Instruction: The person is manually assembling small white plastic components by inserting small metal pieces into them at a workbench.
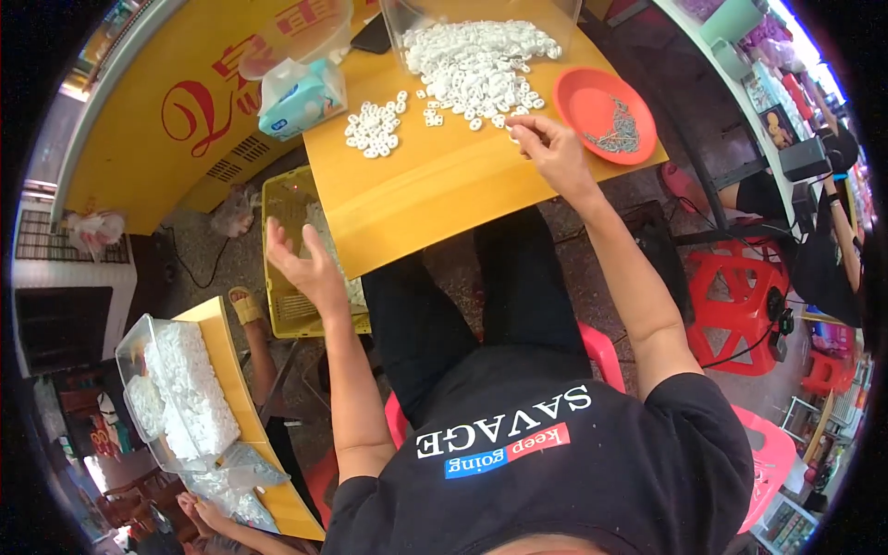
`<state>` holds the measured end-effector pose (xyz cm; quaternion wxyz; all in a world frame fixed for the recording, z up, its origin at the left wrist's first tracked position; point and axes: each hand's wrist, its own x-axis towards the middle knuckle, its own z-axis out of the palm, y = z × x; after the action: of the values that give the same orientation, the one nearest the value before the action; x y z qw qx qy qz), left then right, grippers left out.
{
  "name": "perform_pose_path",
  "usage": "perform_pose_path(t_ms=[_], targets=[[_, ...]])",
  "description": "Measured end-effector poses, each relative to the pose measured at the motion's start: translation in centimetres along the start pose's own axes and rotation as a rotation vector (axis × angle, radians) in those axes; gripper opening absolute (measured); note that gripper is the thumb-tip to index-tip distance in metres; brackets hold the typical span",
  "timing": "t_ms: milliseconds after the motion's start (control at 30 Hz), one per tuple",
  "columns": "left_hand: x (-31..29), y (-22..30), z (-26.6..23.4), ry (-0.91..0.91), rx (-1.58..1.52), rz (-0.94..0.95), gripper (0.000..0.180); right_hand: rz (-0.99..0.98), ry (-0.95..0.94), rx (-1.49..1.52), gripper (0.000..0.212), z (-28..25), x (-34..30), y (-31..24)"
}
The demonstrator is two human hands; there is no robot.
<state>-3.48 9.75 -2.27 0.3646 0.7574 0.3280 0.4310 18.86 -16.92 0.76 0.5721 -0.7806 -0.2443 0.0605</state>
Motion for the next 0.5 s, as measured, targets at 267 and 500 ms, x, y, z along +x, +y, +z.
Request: perform_pose_path(t_ms=[267, 500], targets=[[-2.5, 6.6, 8.3, -0.427, -0.519, -0.006, 0.023, -0.062, 0.039, -0.174, 0.018, 0.0, -1.0, 0.3], [-4.0, 5.5, 10.8, -0.528, -0.506, -0.011, 0.023, -0.397, 0.051, -0.557, 0.016, 3.0, 2.8, -0.3]])
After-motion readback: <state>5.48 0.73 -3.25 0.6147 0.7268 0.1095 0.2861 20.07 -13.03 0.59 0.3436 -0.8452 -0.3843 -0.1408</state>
